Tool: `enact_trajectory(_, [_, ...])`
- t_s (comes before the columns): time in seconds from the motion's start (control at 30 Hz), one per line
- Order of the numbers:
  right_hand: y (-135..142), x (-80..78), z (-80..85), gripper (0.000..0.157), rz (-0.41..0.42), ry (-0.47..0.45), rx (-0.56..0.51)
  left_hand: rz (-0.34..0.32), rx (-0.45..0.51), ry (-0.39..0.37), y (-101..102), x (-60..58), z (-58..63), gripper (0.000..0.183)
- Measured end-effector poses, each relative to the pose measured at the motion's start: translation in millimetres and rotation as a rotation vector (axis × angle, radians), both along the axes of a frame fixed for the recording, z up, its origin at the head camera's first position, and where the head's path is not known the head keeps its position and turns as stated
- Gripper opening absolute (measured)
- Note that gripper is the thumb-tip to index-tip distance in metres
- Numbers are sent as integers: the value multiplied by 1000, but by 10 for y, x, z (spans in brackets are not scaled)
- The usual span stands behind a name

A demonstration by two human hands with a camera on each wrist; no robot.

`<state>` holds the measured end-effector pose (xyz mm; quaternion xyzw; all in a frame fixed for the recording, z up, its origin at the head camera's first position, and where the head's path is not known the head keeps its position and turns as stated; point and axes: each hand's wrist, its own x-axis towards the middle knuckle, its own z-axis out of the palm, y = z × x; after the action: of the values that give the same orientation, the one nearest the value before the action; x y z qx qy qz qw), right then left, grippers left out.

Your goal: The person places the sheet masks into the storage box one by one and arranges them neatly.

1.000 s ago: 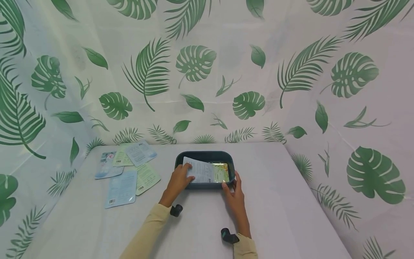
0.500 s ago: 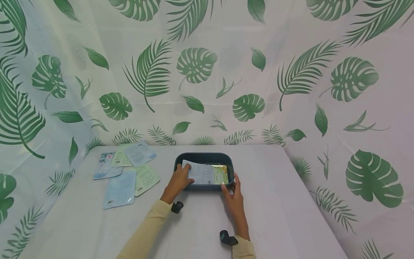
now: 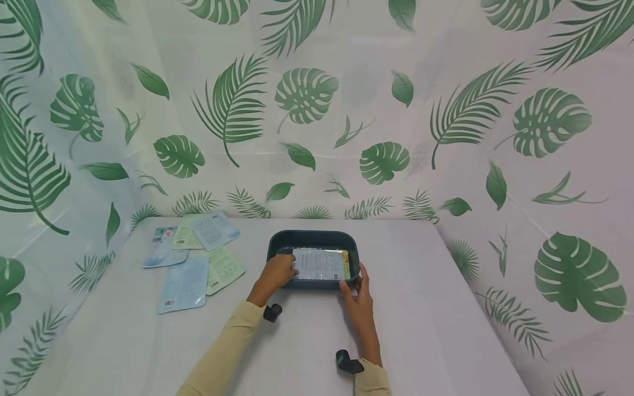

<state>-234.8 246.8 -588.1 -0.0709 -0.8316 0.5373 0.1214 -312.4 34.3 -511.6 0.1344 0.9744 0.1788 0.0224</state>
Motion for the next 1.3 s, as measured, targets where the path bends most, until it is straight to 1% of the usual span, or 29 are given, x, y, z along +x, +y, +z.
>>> enact_trajectory(0.2, [-6, -4, -5, 73, -20, 2, 30, -28, -56, 99, 24, 30, -53, 27])
enact_trajectory(0.37, [3, -6, 2, 74, -16, -7, 37, -42, -79, 152, 38, 53, -56, 27])
enact_trajectory(0.57, [14, -7, 5, 76, -3, -9, 11, -95, -111, 221, 7, 59, -70, 18])
enact_trajectory(0.73, [3, -8, 8, 77, -4, -11, 17, -138, -141, 253, -34, 34, -129, 19])
enact_trajectory(0.93, [-3, 9, 16, 78, -8, -20, 22, -156, -139, 222, -46, 14, -144, 21])
enact_trajectory(1.17, [-5, 7, 25, 78, -9, -20, 23, -194, -117, 121, -61, -20, -141, 26])
enact_trajectory(1.3, [-8, 5, 25, 77, -17, -28, 24, -189, -112, 123, -67, -25, -155, 26])
